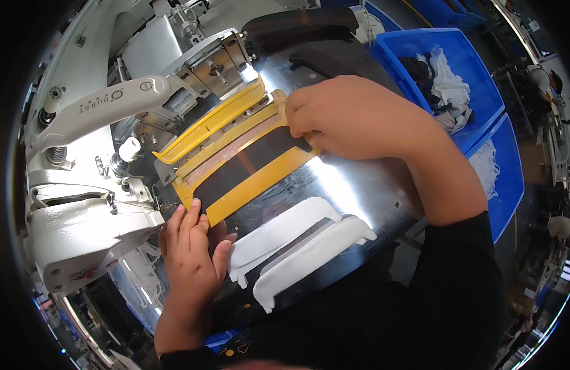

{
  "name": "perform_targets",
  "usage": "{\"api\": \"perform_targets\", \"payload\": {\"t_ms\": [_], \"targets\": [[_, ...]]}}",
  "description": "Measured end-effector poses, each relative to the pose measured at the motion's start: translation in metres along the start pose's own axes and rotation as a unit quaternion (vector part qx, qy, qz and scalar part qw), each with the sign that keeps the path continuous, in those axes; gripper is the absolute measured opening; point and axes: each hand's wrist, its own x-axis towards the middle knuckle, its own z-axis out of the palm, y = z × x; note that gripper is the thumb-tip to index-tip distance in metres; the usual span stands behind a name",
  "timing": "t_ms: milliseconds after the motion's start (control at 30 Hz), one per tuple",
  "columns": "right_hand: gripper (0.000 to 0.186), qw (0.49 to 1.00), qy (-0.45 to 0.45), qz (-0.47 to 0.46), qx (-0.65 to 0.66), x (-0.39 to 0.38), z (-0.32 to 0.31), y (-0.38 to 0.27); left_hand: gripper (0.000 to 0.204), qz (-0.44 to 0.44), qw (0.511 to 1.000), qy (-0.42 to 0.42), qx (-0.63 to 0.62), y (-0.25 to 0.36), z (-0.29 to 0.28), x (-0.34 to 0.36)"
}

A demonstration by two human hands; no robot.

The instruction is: Placing fabric components into a template and using an industrial sewing machine to sew them together.

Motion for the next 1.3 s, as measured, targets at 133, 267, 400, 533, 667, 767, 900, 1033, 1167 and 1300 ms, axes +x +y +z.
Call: {"api": "perform_targets", "payload": {"t_ms": [133, 267, 400, 533, 667, 767, 900, 1033, 1167, 1300], "targets": [[0.027, 0.995, -0.046, -0.053, -0.076, -0.008, -0.001, -0.001, 0.050, 0.002, 1.000, 0.003, -0.015, 0.001, -0.002, 0.001], [0.026, 0.993, -0.026, -0.066, -0.089, -0.015, 0.001, -0.008, 0.052, 0.009, 1.000, 0.013, -0.011, -0.001, 0.000, 0.000], [0.020, 0.991, -0.035, -0.049, -0.119, -0.018, -0.003, -0.019, 0.047, 0.020, 0.999, 0.044, 0.011, -0.002, 0.000, 0.002], [0.019, 0.989, 0.010, -0.110, -0.096, -0.005, -0.001, -0.015, 0.042, 0.028, 0.995, 0.094, 0.003, -0.008, -0.001, -0.005], [0.019, 0.992, 0.084, -0.057, 0.077, 0.004, 0.001, -0.002, 0.038, 0.050, 0.990, 0.119, -0.047, -0.002, -0.003, -0.006], [0.023, 0.945, 0.177, 0.021, 0.276, 0.018, 0.025, 0.012, 0.033, 0.085, 0.981, 0.156, -0.079, -0.001, 0.005, -0.005], [0.024, 0.841, 0.211, 0.079, 0.492, 0.030, 0.031, 0.026, 0.031, 0.087, 0.978, 0.169, -0.091, -0.002, 0.009, -0.008], [0.031, 0.793, 0.244, 0.067, 0.554, 0.039, 0.037, 0.046, 0.033, 0.091, 0.979, 0.160, -0.083, -0.004, 0.009, -0.012], [0.036, 0.874, 0.249, 0.053, 0.413, 0.043, 0.050, 0.064, 0.039, 0.093, 0.981, 0.128, -0.110, -0.007, 0.010, -0.010], [0.035, 0.902, 0.249, 0.055, 0.349, 0.047, 0.057, 0.057, 0.046, 0.099, 0.977, 0.142, -0.124, -0.007, 0.016, -0.007]]}}
